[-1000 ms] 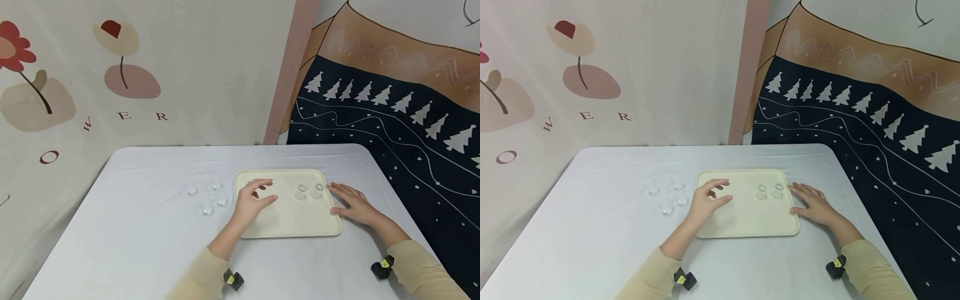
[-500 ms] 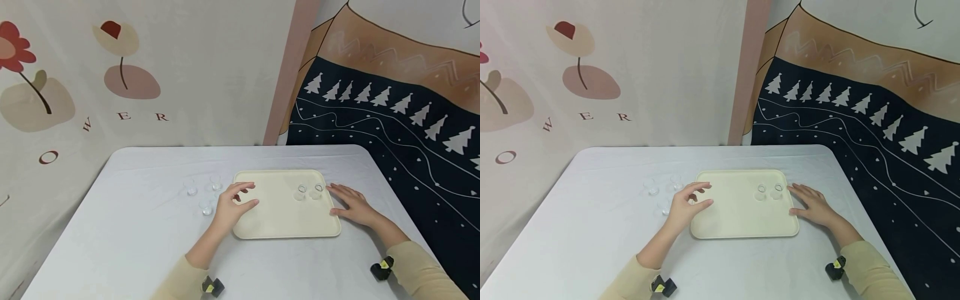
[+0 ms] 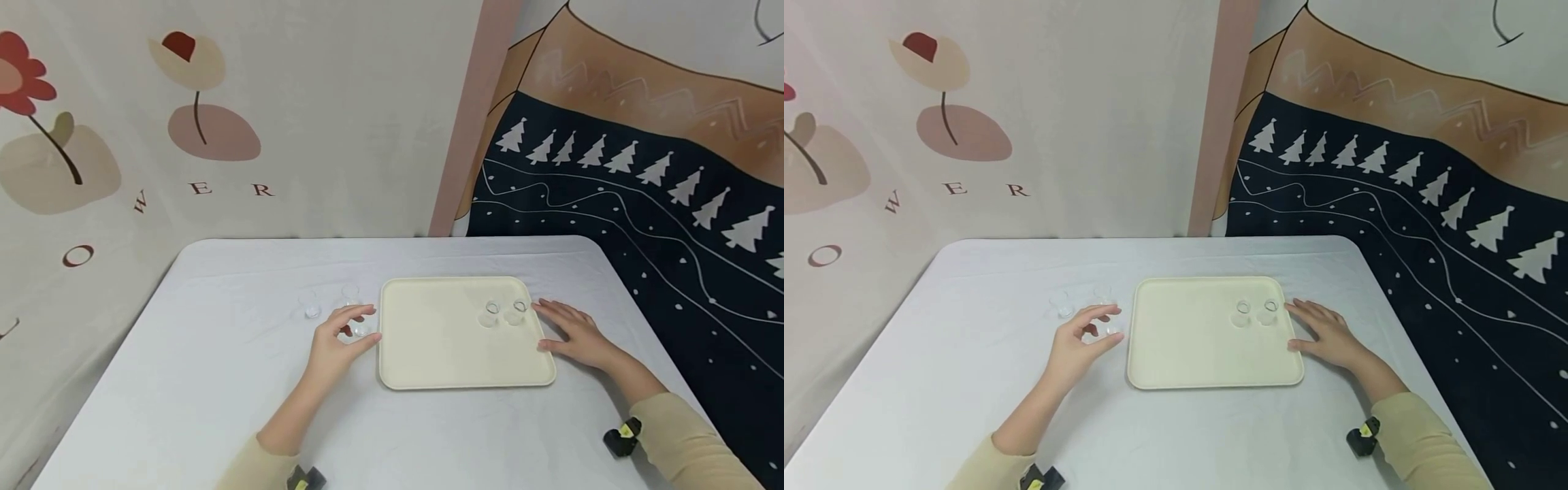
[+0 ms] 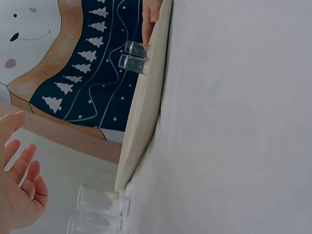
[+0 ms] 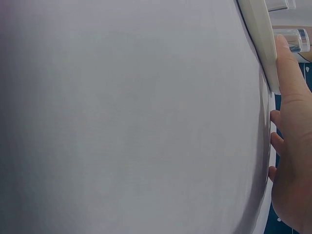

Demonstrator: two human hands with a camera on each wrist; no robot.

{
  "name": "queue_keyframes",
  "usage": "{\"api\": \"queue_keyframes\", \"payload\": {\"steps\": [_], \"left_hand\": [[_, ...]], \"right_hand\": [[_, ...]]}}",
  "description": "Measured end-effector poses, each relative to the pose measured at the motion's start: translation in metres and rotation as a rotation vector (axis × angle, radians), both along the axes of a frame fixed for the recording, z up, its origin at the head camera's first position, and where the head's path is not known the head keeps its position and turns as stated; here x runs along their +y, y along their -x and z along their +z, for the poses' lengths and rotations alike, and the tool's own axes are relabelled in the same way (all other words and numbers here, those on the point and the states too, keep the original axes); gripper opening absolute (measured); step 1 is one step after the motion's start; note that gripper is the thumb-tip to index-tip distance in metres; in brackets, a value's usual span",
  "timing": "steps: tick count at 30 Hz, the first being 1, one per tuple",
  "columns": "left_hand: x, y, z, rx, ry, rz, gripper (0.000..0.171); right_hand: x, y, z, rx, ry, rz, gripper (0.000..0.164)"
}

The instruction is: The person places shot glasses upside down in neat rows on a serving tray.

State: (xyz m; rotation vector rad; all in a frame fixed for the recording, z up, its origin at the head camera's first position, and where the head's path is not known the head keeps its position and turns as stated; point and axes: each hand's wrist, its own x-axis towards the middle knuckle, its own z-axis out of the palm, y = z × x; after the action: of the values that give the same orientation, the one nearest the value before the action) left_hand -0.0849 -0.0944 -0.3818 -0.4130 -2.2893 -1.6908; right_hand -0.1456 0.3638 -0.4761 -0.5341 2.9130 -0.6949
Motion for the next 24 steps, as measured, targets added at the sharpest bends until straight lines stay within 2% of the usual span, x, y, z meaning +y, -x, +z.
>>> {"api": "queue_keyframes", "payload": {"steps": [5,11,13,19,24], "left_hand": [[-0.017,-0.004,-0.005,0.010,0.036,0.040,0.040],[-0.043,0.005,-0.036,0.034,0.098,0.098,0.044],[-0.052,0.008,-0.044,0.024,0.097,0.099,0.045],[-0.071,0.012,-0.054,-0.008,0.124,0.081,0.046],[-0.082,0.014,-0.061,-0.093,0.137,0.057,0.049]], "right_hand": [[-0.002,0.000,0.000,0.006,-0.006,-0.003,0.078],[-0.003,-0.002,0.002,0.005,0.001,-0.002,0.078],[-0.003,-0.002,0.002,0.004,0.004,-0.004,0.078],[-0.002,-0.002,0.000,-0.009,-0.007,-0.014,0.079],[-0.002,-0.002,-0.001,-0.006,-0.003,-0.014,0.079]]}}
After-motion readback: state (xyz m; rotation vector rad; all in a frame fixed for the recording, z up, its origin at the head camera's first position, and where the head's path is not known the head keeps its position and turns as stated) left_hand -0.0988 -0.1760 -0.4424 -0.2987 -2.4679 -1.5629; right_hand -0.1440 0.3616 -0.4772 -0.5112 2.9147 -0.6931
